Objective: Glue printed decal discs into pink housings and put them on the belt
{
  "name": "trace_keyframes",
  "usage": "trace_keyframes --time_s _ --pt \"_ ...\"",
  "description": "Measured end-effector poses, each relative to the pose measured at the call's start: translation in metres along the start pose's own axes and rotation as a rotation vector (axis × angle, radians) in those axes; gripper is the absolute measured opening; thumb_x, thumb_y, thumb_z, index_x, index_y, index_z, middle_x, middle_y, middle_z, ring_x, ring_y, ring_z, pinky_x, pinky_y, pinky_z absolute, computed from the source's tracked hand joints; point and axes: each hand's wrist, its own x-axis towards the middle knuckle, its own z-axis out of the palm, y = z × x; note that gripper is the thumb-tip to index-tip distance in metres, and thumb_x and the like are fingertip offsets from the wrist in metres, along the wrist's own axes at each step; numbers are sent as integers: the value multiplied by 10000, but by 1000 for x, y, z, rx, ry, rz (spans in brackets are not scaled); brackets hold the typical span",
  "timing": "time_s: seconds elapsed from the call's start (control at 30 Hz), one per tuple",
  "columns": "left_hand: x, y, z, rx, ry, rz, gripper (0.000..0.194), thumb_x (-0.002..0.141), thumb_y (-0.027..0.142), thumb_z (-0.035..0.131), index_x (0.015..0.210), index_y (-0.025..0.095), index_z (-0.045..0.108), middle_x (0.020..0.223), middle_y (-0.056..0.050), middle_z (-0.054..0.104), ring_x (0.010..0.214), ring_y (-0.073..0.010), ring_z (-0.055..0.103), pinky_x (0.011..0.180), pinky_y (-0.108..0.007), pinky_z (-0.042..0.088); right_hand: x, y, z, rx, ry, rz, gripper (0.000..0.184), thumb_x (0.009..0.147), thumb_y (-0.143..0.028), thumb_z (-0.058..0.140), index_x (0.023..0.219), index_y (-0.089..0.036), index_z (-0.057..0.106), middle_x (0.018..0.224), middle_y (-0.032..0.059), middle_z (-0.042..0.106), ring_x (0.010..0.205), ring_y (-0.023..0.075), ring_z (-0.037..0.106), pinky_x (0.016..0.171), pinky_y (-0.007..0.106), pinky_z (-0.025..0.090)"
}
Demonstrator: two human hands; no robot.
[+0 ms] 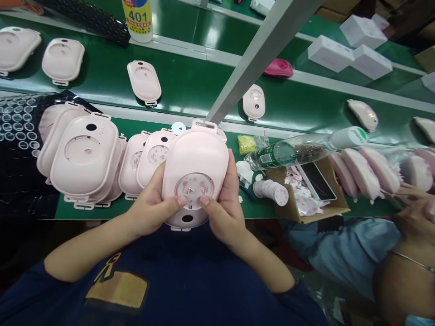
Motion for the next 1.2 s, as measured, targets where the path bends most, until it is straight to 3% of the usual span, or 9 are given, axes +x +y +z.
trace_keyframes --time_s 0.2,0.37,0.5,0.63,0.83,1.0,1.2 --pt "3 -9 -3 49 25 28 586 808 316 830 1343 231 607 1307 -90 692 1273 -368 606 1085 -503 507 -2 2 0 24 -13 -16 824 1036 -278 419 1647 -237 -133 1707 149 223 1513 269 405 1157 480 477" --pt "5 -14 1 61 109 198 522 856 314 785 1328 241 576 1285 -74 685 1206 -302 644 1029 -439 556 -2 -4 1 22 -85 4 1128 927 -334 665 1624 -255 -218 1665 177 299 1477 297 454 1163 496 463" --pt "4 -20 3 80 68 297 475 888 330 751 1311 244 551 1262 -72 686 1157 -272 668 988 -428 585 -3 -6 4 -93 -61 58 1224 806 -272 768 1647 -278 -121 1717 127 195 1571 312 286 1211 458 415" --pt "2 -25 1 116 96 289 524 900 366 739 1354 236 511 1315 -98 658 1217 -282 640 1050 -452 552 -3 -3 8 -134 -25 49 1231 759 -250 761 1653 -273 -85 1736 121 126 1594 352 204 1178 486 464" --pt "1 -24 1 164 143 237 597 873 443 747 1352 190 498 1287 -130 664 1203 -301 642 1031 -455 560 -2 -4 10 -122 -8 15 1184 787 -256 719 1655 -254 -87 1736 159 111 1524 349 380 1084 453 556" --pt "0 -22 4 173 161 218 571 857 453 757 1306 193 519 1203 -120 681 1093 -280 675 905 -409 612 -4 -3 10 -129 -15 17 1228 759 -231 744 1652 -251 -98 1736 157 120 1528 351 370 1116 462 531" --pt "-1 -20 4 134 144 236 530 862 406 763 1288 209 516 1260 -124 669 1161 -285 666 1022 -447 569 -6 -1 14 -97 -1 41 1217 755 -249 750 1648 -247 -77 1695 168 228 1564 345 296 1159 492 488"
